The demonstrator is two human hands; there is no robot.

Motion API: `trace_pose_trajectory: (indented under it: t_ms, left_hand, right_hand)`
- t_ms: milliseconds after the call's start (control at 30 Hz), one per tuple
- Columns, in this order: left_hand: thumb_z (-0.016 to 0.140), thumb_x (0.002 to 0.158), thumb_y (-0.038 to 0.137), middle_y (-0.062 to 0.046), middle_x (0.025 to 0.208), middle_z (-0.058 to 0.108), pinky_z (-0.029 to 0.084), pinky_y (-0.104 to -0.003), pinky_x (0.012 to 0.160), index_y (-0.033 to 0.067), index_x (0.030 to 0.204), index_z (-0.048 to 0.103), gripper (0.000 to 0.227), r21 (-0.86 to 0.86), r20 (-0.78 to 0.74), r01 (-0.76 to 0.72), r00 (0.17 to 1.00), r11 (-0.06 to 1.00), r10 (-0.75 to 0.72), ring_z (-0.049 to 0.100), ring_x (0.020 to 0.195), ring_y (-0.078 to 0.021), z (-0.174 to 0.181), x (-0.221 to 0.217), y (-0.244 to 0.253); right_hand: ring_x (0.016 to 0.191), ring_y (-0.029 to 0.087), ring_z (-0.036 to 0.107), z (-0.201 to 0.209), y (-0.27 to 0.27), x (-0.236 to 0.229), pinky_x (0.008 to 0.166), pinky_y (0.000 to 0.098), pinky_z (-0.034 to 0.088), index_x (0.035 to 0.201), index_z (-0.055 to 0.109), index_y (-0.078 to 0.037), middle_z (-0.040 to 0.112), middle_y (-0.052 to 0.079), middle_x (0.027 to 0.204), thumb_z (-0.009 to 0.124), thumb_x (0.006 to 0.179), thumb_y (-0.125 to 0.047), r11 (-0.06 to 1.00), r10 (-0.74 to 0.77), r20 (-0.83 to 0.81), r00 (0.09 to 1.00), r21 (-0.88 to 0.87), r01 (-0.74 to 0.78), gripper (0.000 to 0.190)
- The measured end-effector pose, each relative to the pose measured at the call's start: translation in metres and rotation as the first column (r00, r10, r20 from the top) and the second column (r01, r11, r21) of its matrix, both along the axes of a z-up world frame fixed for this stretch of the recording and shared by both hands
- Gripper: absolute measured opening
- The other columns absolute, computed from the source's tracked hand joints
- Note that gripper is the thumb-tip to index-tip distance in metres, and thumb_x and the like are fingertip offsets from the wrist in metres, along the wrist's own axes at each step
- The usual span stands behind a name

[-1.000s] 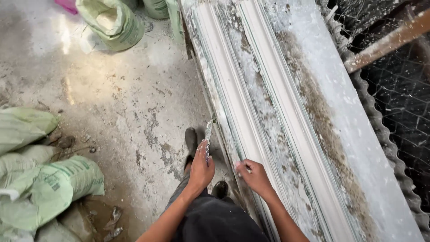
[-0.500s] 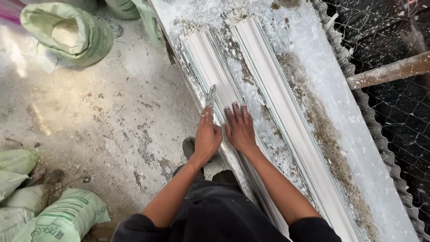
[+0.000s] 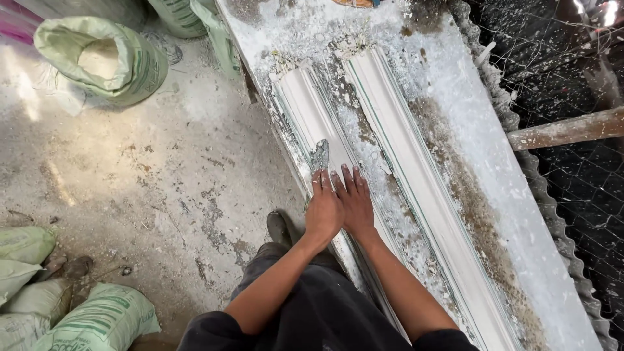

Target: The person uses a scraper to remove white residue from the surface of a long, white decorative mold. They repeatedly scrape along the grooves and edges of the mold, which is resting on a workbench.

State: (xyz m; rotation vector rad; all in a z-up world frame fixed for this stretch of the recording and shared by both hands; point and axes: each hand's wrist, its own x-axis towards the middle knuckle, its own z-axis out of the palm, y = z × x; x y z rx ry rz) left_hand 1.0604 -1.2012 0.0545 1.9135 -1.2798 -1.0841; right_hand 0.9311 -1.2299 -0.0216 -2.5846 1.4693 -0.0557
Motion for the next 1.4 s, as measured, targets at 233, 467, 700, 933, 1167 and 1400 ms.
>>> trace_pose_trajectory:
  t_ms: [233,467,700,933,1167,1400]
  left_hand:
    - [0.049,0.097,0.013,-0.026,0.162,0.023,0.054,-0.055,0.089,-0.0066,0.154,0.024,0.065,0.014,-0.012,0.028,1.0,1.0,-0.028,0.064,0.11,-0.0508,-0.006,-0.002,0.005]
    - [0.052,0.094,0.012,-0.024,0.162,0.025,0.056,-0.056,0.086,-0.0028,0.154,0.025,0.067,0.062,0.023,0.009,1.0,0.998,-0.01,0.066,0.103,-0.0529,0.005,0.023,-0.03]
    - [0.052,0.094,0.008,-0.026,0.16,0.026,0.056,-0.057,0.084,-0.0034,0.155,0.024,0.069,0.003,0.032,0.007,0.999,1.0,-0.007,0.065,0.103,-0.0536,-0.013,0.011,-0.013]
    - [0.043,0.094,0.003,-0.023,0.164,0.02,0.059,-0.053,0.087,-0.0005,0.158,0.018,0.069,0.196,-0.036,-0.027,0.999,0.98,0.034,0.067,0.104,-0.0515,0.019,0.052,-0.067]
    - [0.047,0.094,0.004,-0.03,0.161,0.021,0.058,-0.051,0.09,-0.0044,0.157,0.019,0.069,0.075,0.006,0.004,1.0,0.997,-0.004,0.066,0.105,-0.0513,0.006,0.037,-0.042]
    - [0.044,0.095,0.003,-0.029,0.159,0.027,0.059,-0.051,0.088,-0.0027,0.156,0.024,0.064,0.014,0.054,-0.06,0.997,0.998,0.059,0.066,0.106,-0.0508,-0.023,0.067,-0.092]
  right_hand:
    - [0.156,0.038,0.018,-0.004,0.001,0.0,0.124,0.0543,0.018,0.158,0.038,-0.012,0.025,0.015,0.168,0.052,0.099,-0.035,1.0,-0.016,0.004,1.0,-0.002,0.016,0.064]
    - [0.155,0.037,0.021,0.006,-0.001,0.007,0.123,0.0555,0.021,0.154,0.043,-0.015,0.03,0.014,0.165,0.054,0.095,-0.032,0.999,-0.05,0.038,0.998,0.011,0.05,0.062]
    - [0.154,0.039,0.026,-0.001,-0.001,0.005,0.121,0.0579,0.024,0.15,0.049,-0.014,0.035,0.015,0.164,0.057,0.096,-0.031,0.998,-0.055,0.094,0.994,-0.015,0.057,0.057]
    - [0.152,0.038,0.029,0.017,0.0,0.014,0.121,0.0584,0.027,0.147,0.052,-0.013,0.038,0.015,0.16,0.056,0.094,-0.029,0.996,-0.081,0.118,0.99,-0.014,0.083,0.055]
    - [0.15,0.039,0.032,0.015,-0.001,0.012,0.12,0.0577,0.028,0.146,0.055,-0.014,0.041,0.016,0.159,0.056,0.094,-0.026,0.996,-0.069,0.138,0.988,-0.046,0.077,0.053]
    - [0.148,0.04,0.035,0.024,0.0,0.017,0.119,0.0569,0.029,0.144,0.057,-0.014,0.045,0.016,0.157,0.056,0.094,-0.027,0.995,-0.074,0.152,0.986,-0.058,0.084,0.052]
